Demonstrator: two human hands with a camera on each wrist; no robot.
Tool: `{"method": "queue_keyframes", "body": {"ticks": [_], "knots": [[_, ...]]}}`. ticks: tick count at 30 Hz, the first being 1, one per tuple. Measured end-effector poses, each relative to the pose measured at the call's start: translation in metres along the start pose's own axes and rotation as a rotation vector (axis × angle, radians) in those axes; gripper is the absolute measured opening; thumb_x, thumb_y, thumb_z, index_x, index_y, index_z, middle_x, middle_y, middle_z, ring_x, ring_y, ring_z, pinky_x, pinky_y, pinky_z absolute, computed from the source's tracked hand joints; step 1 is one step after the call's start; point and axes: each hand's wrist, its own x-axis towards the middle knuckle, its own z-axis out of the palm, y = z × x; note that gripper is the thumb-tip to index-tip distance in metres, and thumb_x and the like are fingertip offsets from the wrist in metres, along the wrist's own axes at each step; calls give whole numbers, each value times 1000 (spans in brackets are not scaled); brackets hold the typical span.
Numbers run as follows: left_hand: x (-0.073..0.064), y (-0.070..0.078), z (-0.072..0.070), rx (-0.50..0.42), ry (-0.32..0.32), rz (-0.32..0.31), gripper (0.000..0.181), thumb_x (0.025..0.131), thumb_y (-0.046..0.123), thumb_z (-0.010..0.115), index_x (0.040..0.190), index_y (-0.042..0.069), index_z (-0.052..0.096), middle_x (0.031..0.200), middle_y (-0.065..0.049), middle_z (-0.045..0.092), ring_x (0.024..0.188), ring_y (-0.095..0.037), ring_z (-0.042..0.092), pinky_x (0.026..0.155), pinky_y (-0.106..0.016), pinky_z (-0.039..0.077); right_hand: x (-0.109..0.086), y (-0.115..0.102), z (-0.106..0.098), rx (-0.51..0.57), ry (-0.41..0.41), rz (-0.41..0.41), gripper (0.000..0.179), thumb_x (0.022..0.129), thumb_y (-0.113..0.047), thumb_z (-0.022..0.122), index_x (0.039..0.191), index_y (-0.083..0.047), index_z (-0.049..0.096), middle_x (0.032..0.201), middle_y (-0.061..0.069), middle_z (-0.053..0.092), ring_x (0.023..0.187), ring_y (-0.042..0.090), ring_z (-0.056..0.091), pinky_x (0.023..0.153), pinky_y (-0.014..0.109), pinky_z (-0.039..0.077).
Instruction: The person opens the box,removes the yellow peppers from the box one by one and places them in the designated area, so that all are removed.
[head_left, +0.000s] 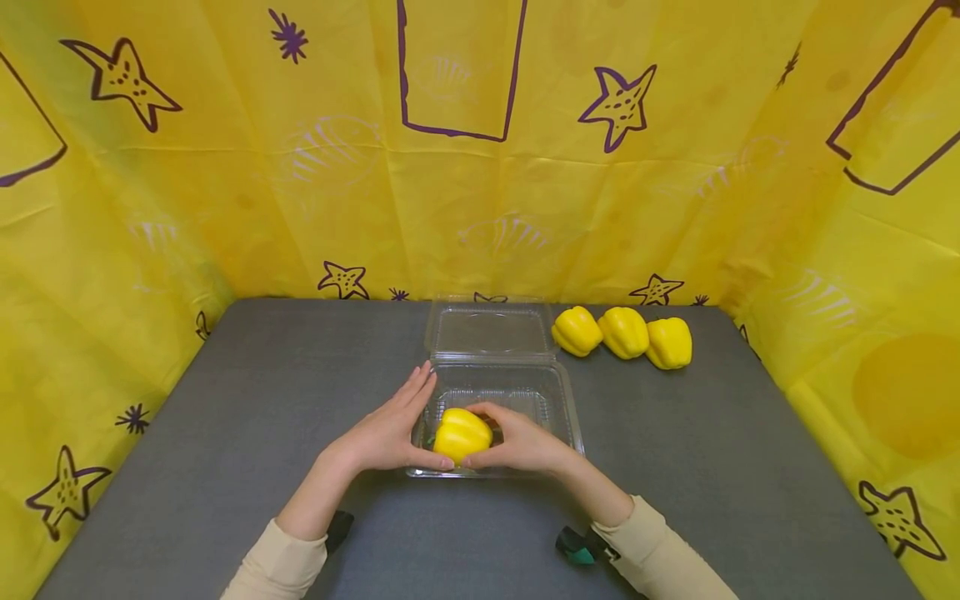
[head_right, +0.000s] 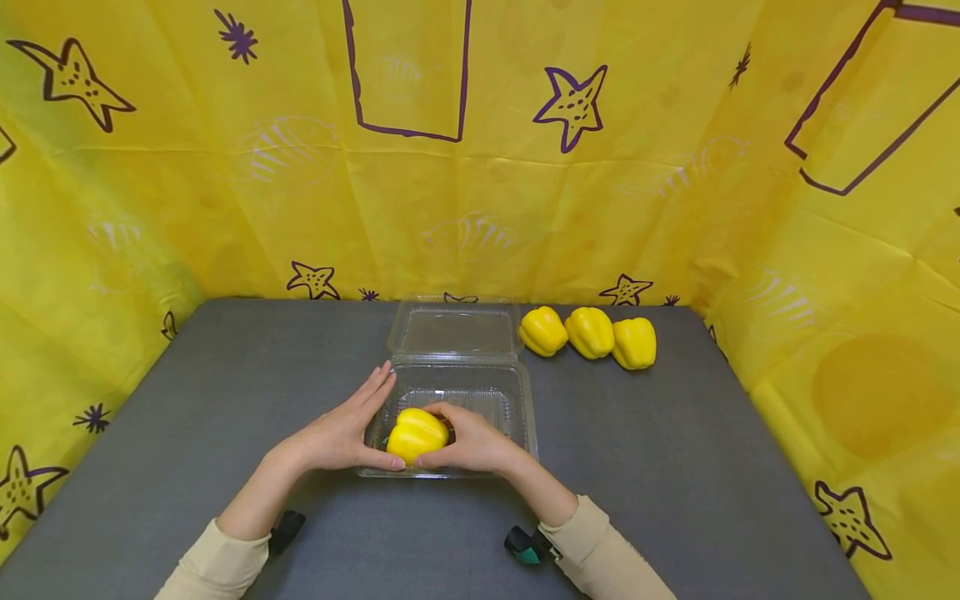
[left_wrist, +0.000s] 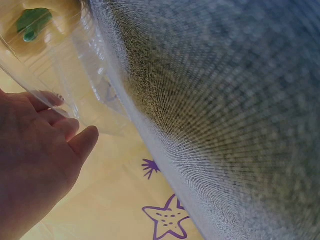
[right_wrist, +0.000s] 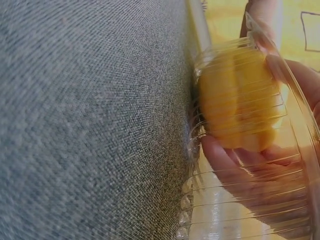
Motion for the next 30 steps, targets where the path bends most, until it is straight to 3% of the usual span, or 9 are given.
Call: {"method": "queue_keyframes", "body": {"ticks": [10,18,24,30], "knots": [[0,0,0,-3,7,2,129,67,68,77,156,5,10,163,-5,-7,149,-26,-3,112,-56,22,-2,0,1,-98,119,-67,67,75,-33,83,133,-11,55,120,-3,62,101,15,59,79,25,53],[1,1,-1,39,13,10,128,66,69,76,156,2,13,163,-8,-3,149,-26,-1,116,-51,12,-6,-4,1,-112,220,-82,71,73,-30,86,133,-9,54,122,1,61,101,18,58,74,23,54],[0,4,-3,51,6,-6,129,65,71,76,156,5,13,163,-8,-3,149,-26,-2,117,-50,11,-11,-7,-4,-50,307,-60,71,73,-29,87,133,-12,54,126,0,59,107,20,57,76,25,55],[-1,5,-2,67,19,2,130,63,74,74,156,6,15,163,-9,-3,149,-26,-2,116,-50,12,-21,-8,-12,49,394,-18,71,73,-27,88,134,-16,54,126,-1,59,110,22,56,83,34,55]]}}
